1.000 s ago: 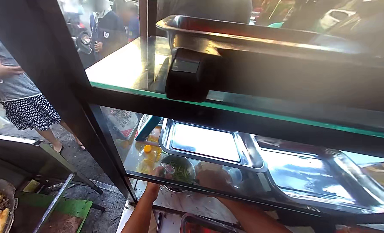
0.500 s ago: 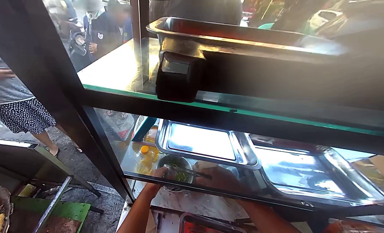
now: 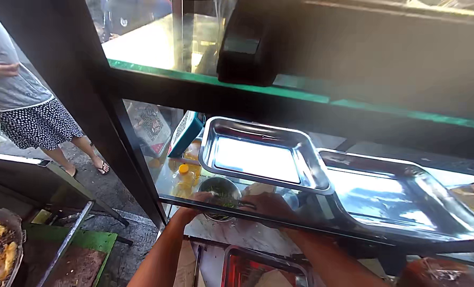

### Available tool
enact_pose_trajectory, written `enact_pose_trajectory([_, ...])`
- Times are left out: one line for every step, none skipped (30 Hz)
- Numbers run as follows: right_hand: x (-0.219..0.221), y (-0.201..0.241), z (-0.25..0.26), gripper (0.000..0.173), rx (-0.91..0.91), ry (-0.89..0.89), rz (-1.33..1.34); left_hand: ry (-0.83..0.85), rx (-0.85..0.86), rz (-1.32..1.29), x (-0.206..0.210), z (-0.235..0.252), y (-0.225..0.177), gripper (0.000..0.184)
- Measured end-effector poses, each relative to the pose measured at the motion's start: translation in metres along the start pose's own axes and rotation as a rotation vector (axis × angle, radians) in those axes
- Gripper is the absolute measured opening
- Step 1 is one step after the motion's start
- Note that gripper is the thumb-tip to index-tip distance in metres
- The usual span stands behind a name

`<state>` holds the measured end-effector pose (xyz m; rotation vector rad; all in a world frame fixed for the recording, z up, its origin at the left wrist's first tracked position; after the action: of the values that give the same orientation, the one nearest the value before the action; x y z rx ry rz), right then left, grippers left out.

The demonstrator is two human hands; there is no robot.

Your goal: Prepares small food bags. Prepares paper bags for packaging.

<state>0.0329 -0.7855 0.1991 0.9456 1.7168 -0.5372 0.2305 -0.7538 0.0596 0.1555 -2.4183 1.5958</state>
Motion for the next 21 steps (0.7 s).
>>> enact_pose_trajectory([0.0, 0.001, -0.001, 0.038, -0.013, -0.012, 0.008, 0.007, -0.001, -0.013, -0.004, -0.002, 0.001, 0.033])
enact_pose_trajectory([0.001, 0.001, -0.001, 0.036, -0.037, -0.014, 0.045, 0.008, -0.01, -0.027, -0.006, -0.005, 0.0, 0.034])
enact_pose_trajectory([0.003, 0.0, 0.0, 0.034, -0.071, -0.005, 0.115, 0.011, -0.026, -0.045, -0.005, -0.007, -0.002, 0.033])
enact_pose_trajectory([0.007, -0.002, 0.002, 0.033, -0.108, 0.021, 0.202, 0.021, -0.051, -0.062, -0.001, -0.008, -0.005, 0.033])
enact_pose_trajectory([0.014, -0.004, 0.006, 0.034, -0.133, 0.059, 0.284, 0.043, -0.084, -0.079, 0.003, -0.01, -0.004, 0.032])
enact_pose_trajectory([0.02, -0.005, 0.01, 0.035, -0.149, 0.084, 0.345, 0.071, -0.119, -0.096, 0.007, -0.01, -0.001, 0.031])
enact_pose_trajectory([0.025, -0.006, 0.015, 0.035, -0.172, 0.084, 0.385, 0.085, -0.143, -0.11, 0.008, -0.01, 0.001, 0.031])
enact_pose_trajectory([0.026, -0.004, 0.018, 0.035, -0.19, 0.076, 0.407, 0.083, -0.151, -0.107, 0.007, -0.009, 0.002, 0.03])
enact_pose_trajectory([0.024, -0.002, 0.018, 0.035, -0.192, 0.068, 0.39, 0.066, -0.14, -0.093, 0.005, -0.008, 0.002, 0.029])
enact_pose_trajectory([0.02, 0.0, 0.015, 0.034, -0.185, 0.045, 0.348, 0.039, -0.114, -0.084, 0.003, -0.007, 0.001, 0.028])
enact_pose_trajectory([0.014, 0.001, 0.01, 0.033, -0.169, 0.003, 0.288, 0.005, -0.081, -0.093, 0.0, -0.005, 0.0, 0.028])
enact_pose_trajectory([0.008, 0.001, 0.004, 0.033, -0.143, -0.034, 0.231, -0.031, -0.06, -0.129, -0.001, -0.005, 0.0, 0.028])
enact_pose_trajectory([0.001, 0.001, -0.001, 0.034, -0.108, -0.065, 0.183, -0.047, -0.06, -0.166, -0.001, -0.005, 0.0, 0.029])
enact_pose_trajectory([-0.004, 0.001, -0.005, 0.035, -0.07, -0.084, 0.141, -0.03, -0.079, -0.185, 0.003, -0.005, 0.0, 0.031])
enact_pose_trajectory([-0.009, 0.004, -0.007, 0.034, -0.037, -0.09, 0.115, 0.002, -0.103, -0.193, 0.008, -0.005, 0.001, 0.033])
enact_pose_trajectory([-0.011, 0.009, -0.008, 0.033, -0.016, -0.085, 0.091, 0.024, -0.12, -0.202, 0.013, -0.005, 0.002, 0.033])
enact_pose_trajectory([-0.012, 0.013, -0.008, 0.033, 0.0, -0.086, 0.082, 0.021, -0.123, -0.208, 0.014, -0.004, 0.003, 0.032])
enact_pose_trajectory([-0.012, 0.016, -0.008, 0.035, 0.01, -0.089, 0.077, 0.002, -0.11, -0.206, 0.013, -0.002, 0.004, 0.028])
enact_pose_trajectory([-0.013, 0.016, -0.009, 0.037, 0.014, -0.1, 0.075, -0.027, -0.081, -0.2, 0.01, 0.0, 0.002, 0.025])
enact_pose_trajectory([-0.015, 0.013, -0.012, 0.04, 0.018, -0.117, 0.081, -0.055, -0.056, -0.21, 0.006, 0.0, 0.001, 0.024])
enact_pose_trajectory([-0.016, 0.008, -0.016, 0.042, 0.026, -0.142, 0.087, -0.095, -0.044, -0.237, 0.001, 0.0, 0.001, 0.025])
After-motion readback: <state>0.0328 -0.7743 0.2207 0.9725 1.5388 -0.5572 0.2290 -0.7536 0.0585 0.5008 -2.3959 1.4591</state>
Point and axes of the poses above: each hand's wrist, its own z-axis towards the middle knuckle, its own x-axis out of the palm, y = z × x, the point moved 9 cm from there along z, towards the middle knuckle, and after that the axes turned 1 degree about -z, right-handed, at the moved point
